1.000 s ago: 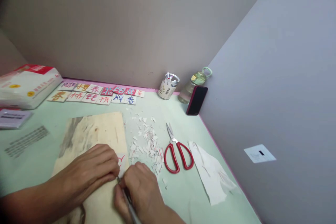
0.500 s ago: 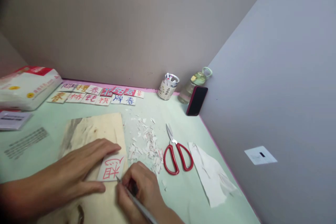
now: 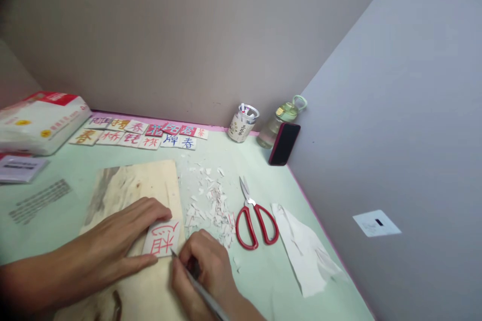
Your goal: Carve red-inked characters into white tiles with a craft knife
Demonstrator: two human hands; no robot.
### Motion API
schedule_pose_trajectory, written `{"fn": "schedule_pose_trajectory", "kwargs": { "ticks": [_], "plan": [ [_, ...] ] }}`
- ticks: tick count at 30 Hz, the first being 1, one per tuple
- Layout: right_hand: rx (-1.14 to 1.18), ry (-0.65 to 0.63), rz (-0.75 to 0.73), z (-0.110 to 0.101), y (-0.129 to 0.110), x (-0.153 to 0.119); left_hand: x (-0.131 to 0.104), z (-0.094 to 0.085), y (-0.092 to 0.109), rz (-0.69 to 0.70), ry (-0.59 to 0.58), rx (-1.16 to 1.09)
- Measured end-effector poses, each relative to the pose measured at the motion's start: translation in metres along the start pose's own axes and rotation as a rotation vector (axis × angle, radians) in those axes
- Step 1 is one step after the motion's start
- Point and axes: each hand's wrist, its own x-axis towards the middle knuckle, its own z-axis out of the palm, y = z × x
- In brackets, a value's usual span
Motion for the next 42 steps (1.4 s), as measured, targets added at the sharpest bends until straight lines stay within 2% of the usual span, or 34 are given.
{"fn": "schedule_pose_trajectory", "kwargs": {
  "ticks": [3, 14, 24, 30, 34, 42],
  "plan": [
    [0.001, -0.007, -0.02, 0.001, -0.001, 0.001, 0.001, 0.0, 0.002, 0.005, 0.026, 0.011],
    [0.156, -0.026, 0.171, 0.0, -0.013, 0.005, 0.003, 0.0, 0.005, -0.009, 0.047, 0.023],
    [0.17, -0.016, 0.215, 0.005, -0.013, 0.001, 0.004, -0.003, 0.007, 0.046, 0.063, 0.12],
    [0.211, 0.02, 0.263, 0.009, -0.007, -0.005, 0.002, 0.004, 0.012, 0.068, 0.106, 0.193],
    [0.153, 0.058, 0.235, 0.011, -0.005, -0.006, -0.001, 0.008, 0.011, 0.079, 0.138, 0.259],
    [-0.009, 0.12, 0.091, 0.014, -0.005, -0.003, -0.006, -0.005, 0.026, -0.112, -0.041, 0.229]
  ]
}}
